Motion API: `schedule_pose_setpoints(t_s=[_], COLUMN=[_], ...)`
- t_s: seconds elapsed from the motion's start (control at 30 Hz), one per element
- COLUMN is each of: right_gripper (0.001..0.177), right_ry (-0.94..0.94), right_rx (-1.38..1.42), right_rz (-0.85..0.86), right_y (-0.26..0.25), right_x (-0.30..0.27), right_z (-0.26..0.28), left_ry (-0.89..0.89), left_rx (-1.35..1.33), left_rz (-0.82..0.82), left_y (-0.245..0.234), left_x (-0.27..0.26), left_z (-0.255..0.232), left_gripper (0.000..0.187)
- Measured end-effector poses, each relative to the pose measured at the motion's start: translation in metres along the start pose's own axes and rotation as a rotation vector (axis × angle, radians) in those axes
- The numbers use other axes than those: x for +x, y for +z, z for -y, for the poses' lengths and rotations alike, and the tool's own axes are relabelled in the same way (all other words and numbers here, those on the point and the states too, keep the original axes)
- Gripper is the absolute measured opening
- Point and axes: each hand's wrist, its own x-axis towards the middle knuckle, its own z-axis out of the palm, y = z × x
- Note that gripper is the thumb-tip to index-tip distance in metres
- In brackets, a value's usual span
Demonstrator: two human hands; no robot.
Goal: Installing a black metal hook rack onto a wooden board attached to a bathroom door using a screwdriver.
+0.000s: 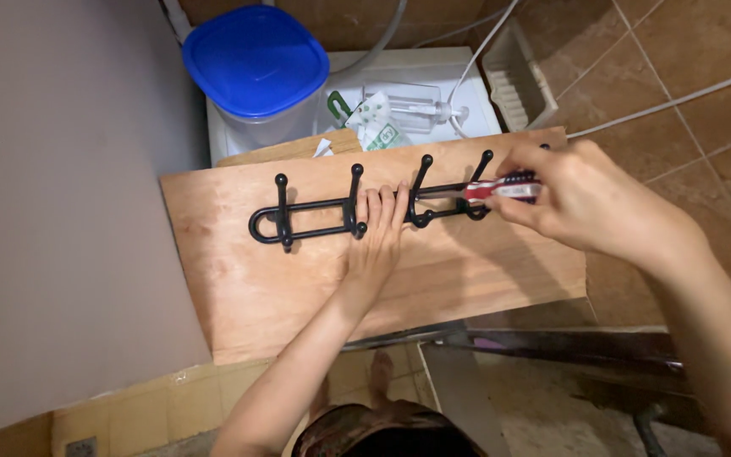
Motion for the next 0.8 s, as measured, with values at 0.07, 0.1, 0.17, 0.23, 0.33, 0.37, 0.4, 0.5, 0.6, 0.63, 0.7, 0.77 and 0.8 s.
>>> schedule_pose_setpoints(t_s=[0.07,0.1,0.17,0.23,0.33,0.37,0.4,0.5,0.6,0.63,0.7,0.77,0.8], right_gripper=[0.029,0.029,0.035,0.032,0.033,0.038,0.038,0.034,0.037,0.038,0.041,0.035,0.035], right_ry=[0.4,0.401,0.011,-0.2,-0.112,0.19,0.19,0.16,0.424,0.498,0.573,-0.22,-0.214], right_rx=[-0.133,-0.134,-0.131,-0.15,-0.124,-0.086,-0.087,0.094,0.049,-0.051,-0.15,-0.154,-0.148], right_rz=[0.298,0.296,0.142,-0.024,-0.025,0.132,0.134,-0.038,-0.023,0.139,0.288,0.059,0.066], right_y=[-0.005,-0.004,0.002,-0.001,0.002,0.002,0.005,0.012,-0.004,-0.008,-0.012,-0.007,-0.01], right_x=[-0.002,-0.006,-0.015,-0.013,-0.009,-0.007,-0.01,-0.014,-0.013,-0.013,-0.015,-0.022,-0.018], right_z=[0.004,0.003,0.001,0.005,0.001,-0.002,-0.008,-0.014,-0.003,-0.002,-0.011,-0.031,-0.022], left_ry=[0.01,0.011,-0.057,-0.053,-0.027,0.0,-0.002,-0.024,-0.021,-0.024,-0.023,0.023,0.026], left_rx=[0.005,0.004,0.004,-0.007,-0.007,0.001,-0.001,0.025,-0.018,0.014,0.049,0.131,0.125], left_rz=[0.022,0.02,0.052,0.034,0.028,0.028,0.029,0.01,0.03,0.02,0.001,0.049,0.057], left_y=[0.001,-0.002,-0.008,-0.004,-0.003,-0.003,-0.003,-0.005,-0.013,-0.019,-0.025,-0.024,-0.024], left_x=[0.004,0.007,0.01,0.007,0.004,0.005,0.007,0.006,0.007,0.007,0.011,0.01,0.007], left_z=[0.001,0.001,-0.002,-0.003,0.001,0.002,0.001,0.001,0.0,0.001,0.004,0.004,0.002], left_gripper=[0.072,0.072,0.073,0.072,0.07,0.069,0.069,0.066,0.069,0.067,0.065,0.067,0.067])
